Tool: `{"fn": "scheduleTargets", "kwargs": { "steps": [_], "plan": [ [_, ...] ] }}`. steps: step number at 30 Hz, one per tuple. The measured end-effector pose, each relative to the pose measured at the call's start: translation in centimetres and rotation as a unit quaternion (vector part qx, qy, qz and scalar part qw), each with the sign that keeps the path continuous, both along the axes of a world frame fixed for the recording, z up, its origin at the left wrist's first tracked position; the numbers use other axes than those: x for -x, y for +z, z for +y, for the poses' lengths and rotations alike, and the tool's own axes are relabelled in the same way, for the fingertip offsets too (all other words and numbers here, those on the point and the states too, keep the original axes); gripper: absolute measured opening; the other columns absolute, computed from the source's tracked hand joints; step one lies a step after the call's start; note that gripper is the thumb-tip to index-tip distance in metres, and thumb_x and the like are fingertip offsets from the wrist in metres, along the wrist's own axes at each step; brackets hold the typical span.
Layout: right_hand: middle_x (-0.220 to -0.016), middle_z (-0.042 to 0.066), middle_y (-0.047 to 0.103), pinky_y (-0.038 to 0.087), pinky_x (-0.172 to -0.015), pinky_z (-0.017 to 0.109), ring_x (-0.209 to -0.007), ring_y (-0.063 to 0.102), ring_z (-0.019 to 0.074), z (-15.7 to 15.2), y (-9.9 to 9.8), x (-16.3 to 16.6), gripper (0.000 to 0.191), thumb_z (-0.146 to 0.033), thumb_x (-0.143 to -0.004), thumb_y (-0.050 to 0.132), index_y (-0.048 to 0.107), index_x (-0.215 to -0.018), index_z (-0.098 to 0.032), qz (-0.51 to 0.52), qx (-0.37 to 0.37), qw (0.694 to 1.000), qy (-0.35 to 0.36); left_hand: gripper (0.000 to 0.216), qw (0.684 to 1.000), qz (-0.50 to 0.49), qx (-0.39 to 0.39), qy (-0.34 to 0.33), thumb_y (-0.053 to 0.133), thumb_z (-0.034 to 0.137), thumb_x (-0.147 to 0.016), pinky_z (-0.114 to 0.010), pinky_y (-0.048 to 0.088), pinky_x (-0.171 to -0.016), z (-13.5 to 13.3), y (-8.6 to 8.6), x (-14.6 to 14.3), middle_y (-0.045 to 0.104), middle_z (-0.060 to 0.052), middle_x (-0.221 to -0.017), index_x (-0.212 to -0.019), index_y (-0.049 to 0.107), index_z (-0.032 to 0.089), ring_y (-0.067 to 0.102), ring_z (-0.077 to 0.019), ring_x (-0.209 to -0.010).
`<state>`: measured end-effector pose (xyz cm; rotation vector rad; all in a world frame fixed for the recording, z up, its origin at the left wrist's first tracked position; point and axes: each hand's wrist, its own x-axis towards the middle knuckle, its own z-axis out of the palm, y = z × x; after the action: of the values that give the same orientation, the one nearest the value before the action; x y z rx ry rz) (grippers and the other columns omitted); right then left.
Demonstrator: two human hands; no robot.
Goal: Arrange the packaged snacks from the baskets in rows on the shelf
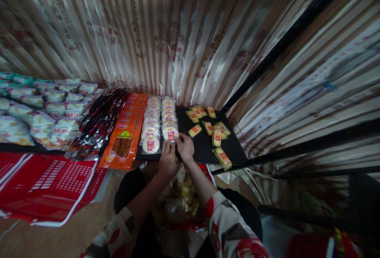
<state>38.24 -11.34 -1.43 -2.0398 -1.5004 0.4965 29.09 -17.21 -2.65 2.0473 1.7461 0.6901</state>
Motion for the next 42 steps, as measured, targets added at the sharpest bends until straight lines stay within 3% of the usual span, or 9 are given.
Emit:
{"fn": "scheduleTargets", "kwargs": {
  "steps": [6, 13, 20, 25, 35, 38, 42],
  "plan": [
    [-0.097, 0.004, 0.063, 0.045, -0.068, 0.027, -0.083, 0.061, 0.0183, 0.0, 0.6, 0.3, 0.030, -0.042, -0.083, 0.052, 0.062, -0.105, -0.026, -0.030, 0.054, 0.998, 0.012, 0.054, 1.000, -0.004, 0.001, 0.002, 0.038, 0.005, -0.076, -0.046, 0.030, -0.110, 0.9, -0.2, 0.0, 0.034, -0.024, -0.143, -0.130, 0.045, -0.001, 0.023, -0.0322, -0.137],
    [-0.102, 0.005, 0.062, 0.046, -0.068, 0.029, -0.084, 0.062, 0.0188, 0.1, 0.6, 0.6, 0.040, -0.039, -0.083, 0.054, 0.052, -0.121, -0.026, -0.031, 0.046, 0.998, 0.019, 0.054, 1.000, 0.006, -0.011, 0.008, 0.037, 0.005, -0.077, -0.045, 0.031, -0.110, 1.1, -0.7, 0.2, 0.036, -0.024, -0.142, -0.130, 0.044, -0.003, 0.027, -0.0305, -0.136],
    [-0.104, 0.006, 0.060, 0.046, -0.070, 0.029, -0.085, 0.062, 0.0191, 0.6, 0.5, 0.8, 0.043, -0.043, -0.085, 0.050, 0.050, -0.125, -0.029, -0.047, 0.047, 0.997, 0.027, 0.054, 0.999, 0.020, -0.037, 0.013, 0.035, 0.005, -0.078, -0.052, 0.031, -0.107, 1.7, -1.4, 0.0, 0.039, -0.024, -0.140, -0.131, 0.043, -0.001, 0.026, -0.0318, -0.136],
    [-0.108, 0.007, 0.058, 0.046, -0.069, 0.031, -0.085, 0.063, 0.0210, 1.1, 0.6, 1.0, 0.046, -0.046, -0.086, 0.047, 0.047, -0.129, -0.029, -0.066, 0.060, 0.996, 0.028, 0.053, 0.999, 0.031, -0.027, 0.011, 0.035, 0.006, -0.078, -0.050, 0.032, -0.107, 2.3, -1.1, 0.1, 0.038, -0.027, -0.139, -0.129, 0.043, -0.006, 0.028, -0.0336, -0.134],
    [-0.106, 0.007, 0.058, 0.047, -0.075, 0.034, -0.087, 0.062, 0.0222, 2.2, 1.2, 1.6, 0.046, -0.045, -0.083, 0.050, 0.050, -0.127, -0.029, -0.044, 0.092, 0.995, 0.008, 0.054, 0.999, 0.020, -0.035, 0.008, 0.037, 0.007, -0.079, -0.049, 0.028, -0.108, 3.2, -0.9, -0.3, 0.045, -0.020, -0.136, -0.134, 0.039, 0.003, 0.027, -0.0296, -0.135],
    [-0.111, 0.010, 0.056, 0.047, -0.081, 0.035, -0.093, 0.060, 0.0227, 1.9, 1.0, 1.3, 0.045, -0.040, -0.085, 0.047, 0.051, -0.126, -0.022, -0.015, 0.067, 0.998, 0.008, 0.053, 0.999, 0.025, -0.020, 0.012, 0.039, 0.007, -0.078, -0.048, 0.027, -0.109, 3.2, -0.6, -0.2, 0.043, -0.020, -0.139, -0.131, 0.042, 0.002, 0.026, -0.0306, -0.135],
    [-0.117, 0.013, 0.054, 0.045, -0.087, 0.032, -0.094, 0.057, 0.0185, -0.3, 0.6, 0.5, 0.042, -0.030, -0.085, 0.045, 0.050, -0.124, -0.015, 0.042, -0.038, 0.998, 0.037, 0.047, 0.999, 0.035, -0.012, -0.008, 0.040, 0.007, -0.078, -0.046, 0.029, -0.109, 2.5, 0.4, 0.0, 0.039, -0.021, -0.140, -0.124, 0.048, 0.001, 0.024, -0.0315, -0.136]
  ]
}}
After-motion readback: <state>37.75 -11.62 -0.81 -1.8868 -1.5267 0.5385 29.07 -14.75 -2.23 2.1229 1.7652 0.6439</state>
